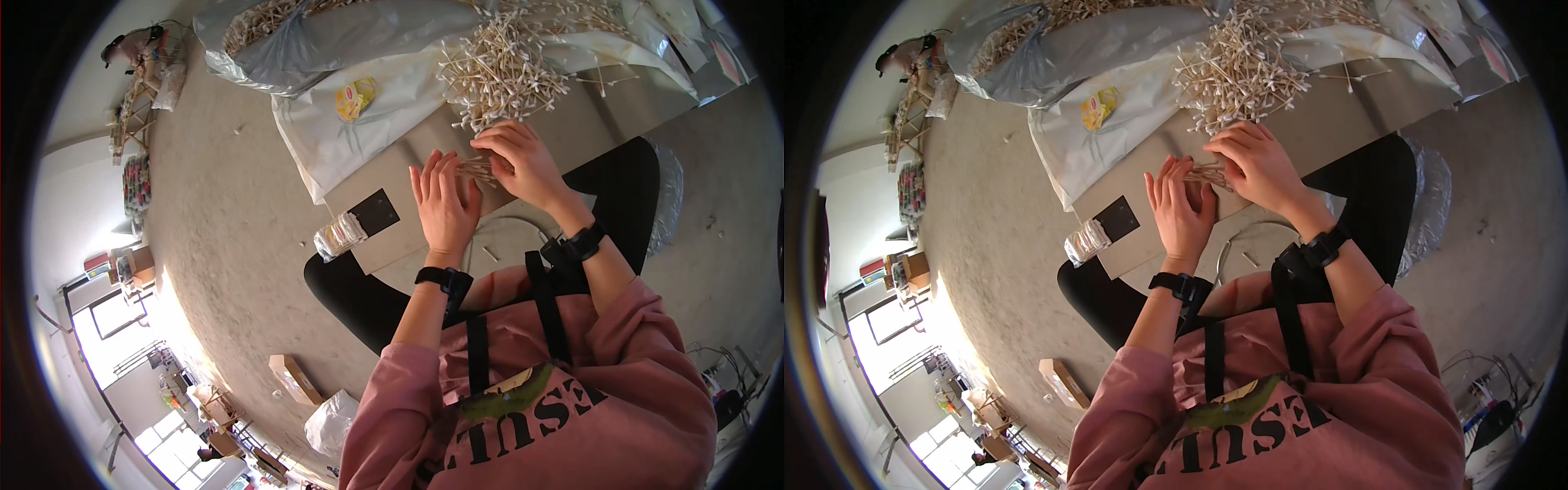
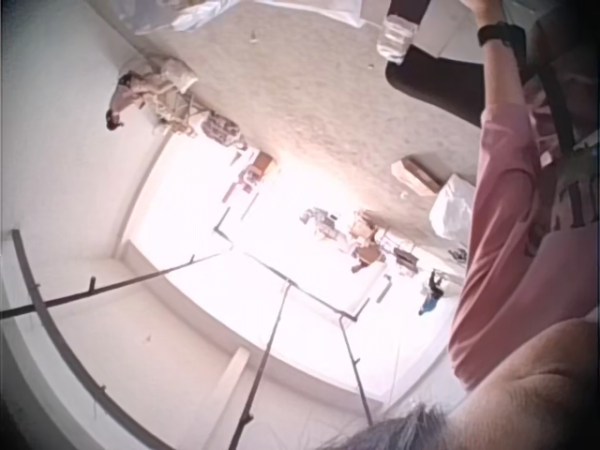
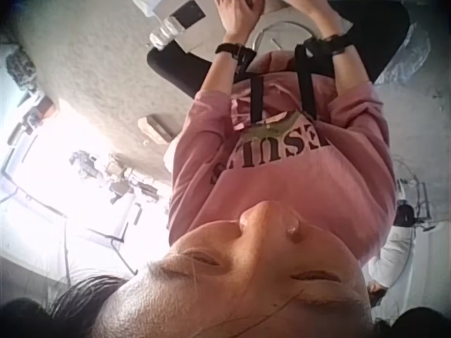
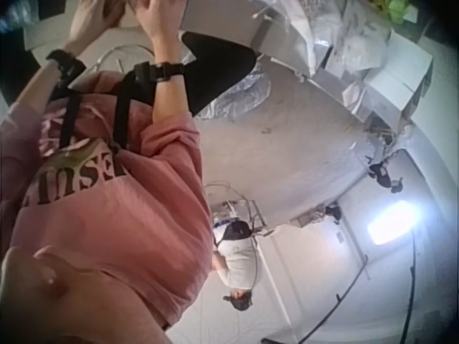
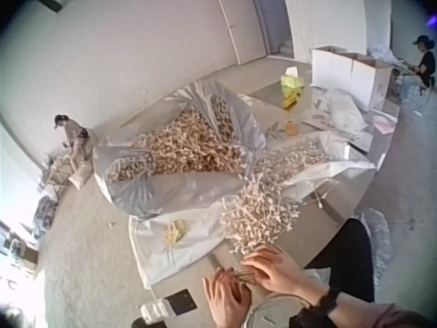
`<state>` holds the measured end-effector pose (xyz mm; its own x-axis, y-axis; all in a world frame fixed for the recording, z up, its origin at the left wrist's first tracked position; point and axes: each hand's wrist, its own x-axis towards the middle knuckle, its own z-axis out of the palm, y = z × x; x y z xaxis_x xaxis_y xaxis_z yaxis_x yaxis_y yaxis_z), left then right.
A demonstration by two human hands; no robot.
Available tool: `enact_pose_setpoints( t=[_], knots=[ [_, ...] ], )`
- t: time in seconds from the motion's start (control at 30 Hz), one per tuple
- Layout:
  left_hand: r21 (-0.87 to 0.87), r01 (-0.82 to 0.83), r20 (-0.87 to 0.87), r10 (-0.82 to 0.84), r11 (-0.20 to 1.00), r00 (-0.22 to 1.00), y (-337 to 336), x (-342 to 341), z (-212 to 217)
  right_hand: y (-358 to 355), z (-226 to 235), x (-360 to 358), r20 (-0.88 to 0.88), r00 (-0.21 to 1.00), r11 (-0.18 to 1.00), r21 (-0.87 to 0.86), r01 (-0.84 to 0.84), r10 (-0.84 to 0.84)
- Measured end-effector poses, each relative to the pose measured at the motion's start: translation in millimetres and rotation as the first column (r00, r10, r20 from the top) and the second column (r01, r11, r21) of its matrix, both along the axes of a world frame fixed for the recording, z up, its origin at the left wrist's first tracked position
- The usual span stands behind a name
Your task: The person is aligning small wooden sticks into a row and placing them into a plastic container.
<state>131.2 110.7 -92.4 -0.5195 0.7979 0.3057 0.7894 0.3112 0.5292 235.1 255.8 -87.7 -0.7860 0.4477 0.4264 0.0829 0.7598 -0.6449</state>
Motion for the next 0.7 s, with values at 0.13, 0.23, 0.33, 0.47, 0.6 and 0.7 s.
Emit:
enact_pose_setpoints(
  t=[0.13,0.23,0.33,0.47,0.6,0.7],
  knots=[
    [0.047,0.029,-0.06,-0.026,0.998,0.998,0,-2,-1,-4,11,9,0.029,0.999,0.995,-0.098,-0.029,0.032],
    [0.09,0.038,-0.065,-0.032,0.995,0.997,0,-3,-4,-7,13,15,0.085,0.996,0.999,-0.044,-0.014,0.018],
    [0.104,0.01,-0.074,-0.002,0.995,0.997,-1,-3,-4,-1,4,14,0.125,0.992,0.998,-0.053,0.02,-0.013],
    [0.122,-0.011,-0.078,0.021,0.993,0.997,0,-3,-3,5,1,13,0.095,0.993,0.997,-0.03,0.073,-0.07],
    [0.15,-0.01,-0.084,0.023,0.989,0.996,1,-3,-3,5,1,13,0.063,0.994,0.996,-0.01,0.085,-0.084],
    [0.15,-0.005,-0.099,0.02,0.989,0.995,1,-3,-3,6,2,11,0.075,0.992,0.994,0.064,0.093,-0.098]
  ],
)
